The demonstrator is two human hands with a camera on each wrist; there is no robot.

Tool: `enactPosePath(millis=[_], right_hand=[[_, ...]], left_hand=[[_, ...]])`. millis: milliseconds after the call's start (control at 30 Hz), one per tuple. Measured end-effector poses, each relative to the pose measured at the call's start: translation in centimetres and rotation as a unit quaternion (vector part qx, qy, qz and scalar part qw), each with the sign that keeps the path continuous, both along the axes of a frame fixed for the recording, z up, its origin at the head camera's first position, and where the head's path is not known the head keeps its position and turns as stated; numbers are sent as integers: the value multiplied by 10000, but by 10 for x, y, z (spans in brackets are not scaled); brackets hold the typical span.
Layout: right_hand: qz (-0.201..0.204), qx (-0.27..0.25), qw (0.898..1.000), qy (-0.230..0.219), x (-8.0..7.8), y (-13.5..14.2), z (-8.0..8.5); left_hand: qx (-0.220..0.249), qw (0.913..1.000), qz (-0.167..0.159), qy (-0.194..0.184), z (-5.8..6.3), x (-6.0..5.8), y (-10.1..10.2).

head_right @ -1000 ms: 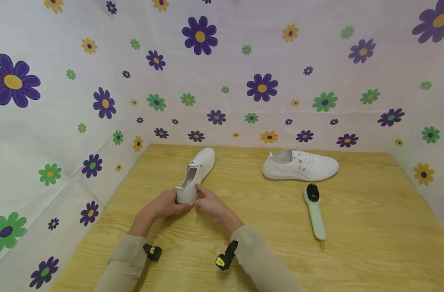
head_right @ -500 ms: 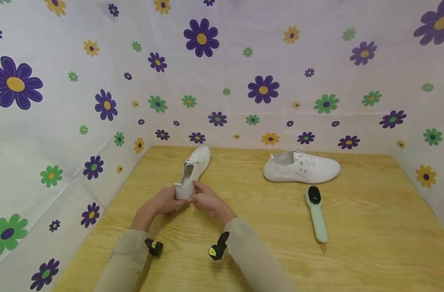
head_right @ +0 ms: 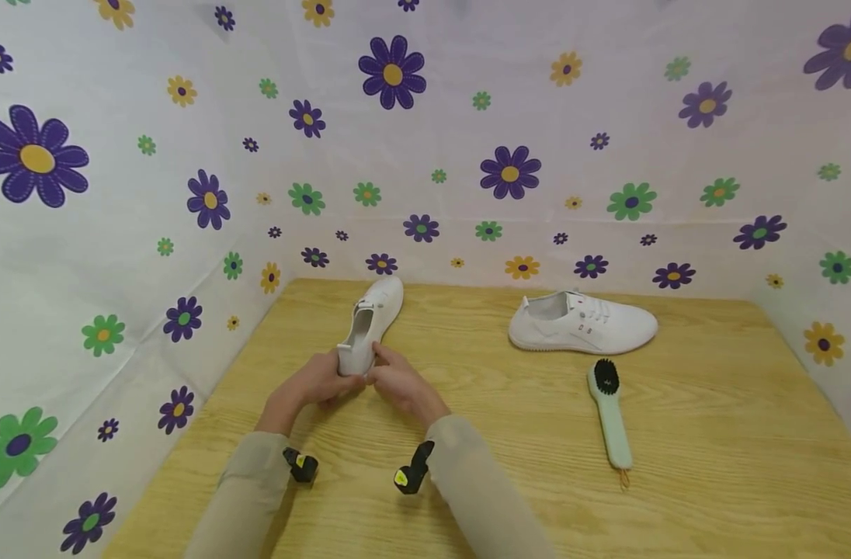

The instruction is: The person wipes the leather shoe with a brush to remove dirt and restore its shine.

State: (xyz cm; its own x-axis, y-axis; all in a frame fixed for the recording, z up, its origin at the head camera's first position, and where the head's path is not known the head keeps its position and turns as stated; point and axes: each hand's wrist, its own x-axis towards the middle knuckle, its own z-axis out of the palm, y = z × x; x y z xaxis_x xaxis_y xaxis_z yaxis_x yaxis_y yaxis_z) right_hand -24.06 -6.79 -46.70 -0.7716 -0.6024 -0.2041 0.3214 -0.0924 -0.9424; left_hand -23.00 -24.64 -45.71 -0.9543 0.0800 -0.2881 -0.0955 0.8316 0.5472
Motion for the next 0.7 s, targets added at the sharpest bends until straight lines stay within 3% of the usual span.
enactPosePath(millis=[367,533,700], right_hand=[[-54,-242,9996,-113,-2,1,-5],[1,-258,9997,-31,0,2,-7],[72,-337,9994,-74,5,2,-10]], left_hand=[[53,10000,-38,70,-2,-3,5],[-396,9985,2,377,3,2,10],[-874,9934,69,742,11,16,21]])
